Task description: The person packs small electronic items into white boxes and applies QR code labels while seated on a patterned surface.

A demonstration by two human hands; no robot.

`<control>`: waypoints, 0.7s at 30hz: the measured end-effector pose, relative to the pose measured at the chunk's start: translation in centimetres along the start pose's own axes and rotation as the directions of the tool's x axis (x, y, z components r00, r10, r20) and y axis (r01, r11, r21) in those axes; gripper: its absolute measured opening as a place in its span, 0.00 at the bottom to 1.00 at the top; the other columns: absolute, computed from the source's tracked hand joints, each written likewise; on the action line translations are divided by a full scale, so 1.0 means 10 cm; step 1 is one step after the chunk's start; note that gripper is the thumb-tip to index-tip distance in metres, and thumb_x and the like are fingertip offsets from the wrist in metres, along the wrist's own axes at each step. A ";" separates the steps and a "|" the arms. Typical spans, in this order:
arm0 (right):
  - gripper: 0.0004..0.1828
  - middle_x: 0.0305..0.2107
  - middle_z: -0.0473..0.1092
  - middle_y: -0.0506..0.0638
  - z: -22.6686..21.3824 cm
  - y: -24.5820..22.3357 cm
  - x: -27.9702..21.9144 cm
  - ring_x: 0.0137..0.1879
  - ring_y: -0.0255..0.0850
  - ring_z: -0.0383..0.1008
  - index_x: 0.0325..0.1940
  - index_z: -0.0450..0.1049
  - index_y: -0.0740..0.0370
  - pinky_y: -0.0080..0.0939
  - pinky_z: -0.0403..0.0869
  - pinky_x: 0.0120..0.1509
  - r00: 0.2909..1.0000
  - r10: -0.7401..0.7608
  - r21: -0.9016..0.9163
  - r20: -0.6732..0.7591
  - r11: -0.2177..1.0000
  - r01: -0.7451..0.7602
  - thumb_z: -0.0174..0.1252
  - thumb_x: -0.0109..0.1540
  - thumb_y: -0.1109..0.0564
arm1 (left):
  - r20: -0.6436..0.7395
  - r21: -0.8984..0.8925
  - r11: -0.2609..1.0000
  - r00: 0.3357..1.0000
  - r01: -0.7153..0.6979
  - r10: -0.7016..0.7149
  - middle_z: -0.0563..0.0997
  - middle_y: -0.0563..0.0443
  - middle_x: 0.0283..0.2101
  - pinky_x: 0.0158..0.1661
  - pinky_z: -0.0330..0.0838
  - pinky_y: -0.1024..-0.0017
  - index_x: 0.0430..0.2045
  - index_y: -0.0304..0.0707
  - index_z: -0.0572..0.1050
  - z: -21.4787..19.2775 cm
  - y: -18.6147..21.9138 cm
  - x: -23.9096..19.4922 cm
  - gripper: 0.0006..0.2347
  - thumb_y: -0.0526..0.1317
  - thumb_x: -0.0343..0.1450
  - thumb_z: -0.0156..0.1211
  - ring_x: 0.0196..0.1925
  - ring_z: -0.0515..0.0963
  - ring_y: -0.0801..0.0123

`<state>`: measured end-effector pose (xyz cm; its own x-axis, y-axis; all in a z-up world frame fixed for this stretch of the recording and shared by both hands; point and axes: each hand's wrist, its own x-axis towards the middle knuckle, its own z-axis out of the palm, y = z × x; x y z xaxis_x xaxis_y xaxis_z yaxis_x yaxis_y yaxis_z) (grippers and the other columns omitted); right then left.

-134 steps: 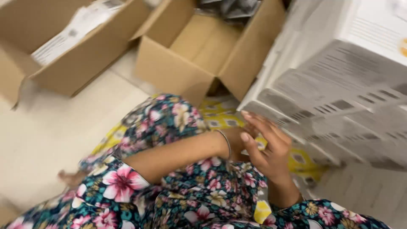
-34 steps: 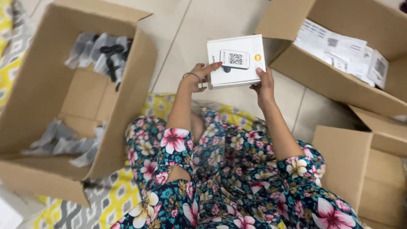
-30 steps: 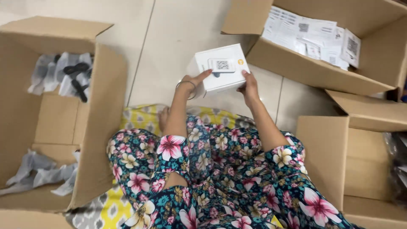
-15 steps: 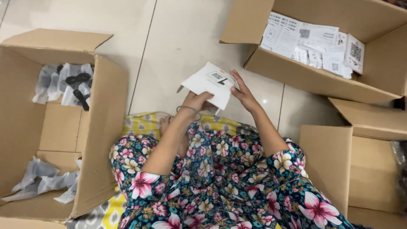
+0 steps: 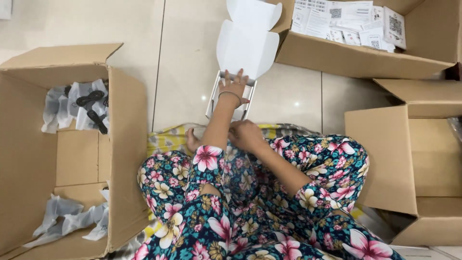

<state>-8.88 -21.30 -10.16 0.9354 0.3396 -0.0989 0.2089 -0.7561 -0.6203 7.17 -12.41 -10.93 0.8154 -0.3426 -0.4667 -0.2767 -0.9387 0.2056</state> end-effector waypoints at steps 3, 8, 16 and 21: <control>0.24 0.46 0.76 0.63 0.43 -0.24 0.20 0.52 0.60 0.79 0.51 0.77 0.59 0.56 0.76 0.53 0.910 0.013 -0.174 0.414 0.983 0.065 0.60 0.61 0.40 | -0.135 -0.055 0.998 0.991 -0.012 0.004 0.34 0.55 0.79 0.70 0.43 0.34 0.74 0.62 0.45 0.01 -0.16 -0.28 0.54 0.59 0.55 0.80 0.78 0.32 0.35; 0.36 0.56 0.72 0.64 1.32 0.60 0.54 0.61 0.57 0.73 0.61 0.73 0.60 0.53 0.71 0.62 0.764 -0.305 0.252 0.569 0.949 0.191 0.64 0.56 0.37 | -0.056 0.294 0.956 0.998 0.008 0.009 0.28 0.52 0.80 0.69 0.42 0.36 0.76 0.65 0.33 0.01 -0.28 -0.30 0.67 0.51 0.47 0.86 0.77 0.27 0.37; 0.45 0.56 0.74 0.60 0.73 1.08 0.22 0.60 0.54 0.74 0.60 0.78 0.57 0.52 0.71 0.63 0.526 0.184 -0.248 0.831 0.967 0.053 0.58 0.54 0.21 | -0.234 0.383 0.921 0.972 0.076 0.018 0.47 0.34 0.77 0.70 0.43 0.38 0.77 0.52 0.37 0.17 -0.29 -0.21 0.63 0.51 0.50 0.83 0.77 0.46 0.36; 0.41 0.46 0.78 0.61 -0.04 0.46 -0.36 0.53 0.55 0.78 0.55 0.81 0.62 0.52 0.75 0.57 0.679 0.239 -0.309 0.694 0.951 -0.019 0.62 0.54 0.26 | -0.299 0.316 0.923 0.946 0.220 -0.123 0.56 0.37 0.72 0.63 0.55 0.32 0.74 0.39 0.41 0.16 -0.41 -0.19 0.60 0.59 0.52 0.81 0.73 0.56 0.38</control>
<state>-11.17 -26.23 -12.40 0.4874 0.4381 -0.7553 0.2695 -0.8983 -0.3471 5.95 -7.98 -12.27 0.9576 -0.1975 -0.2098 -0.2372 -0.9537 -0.1849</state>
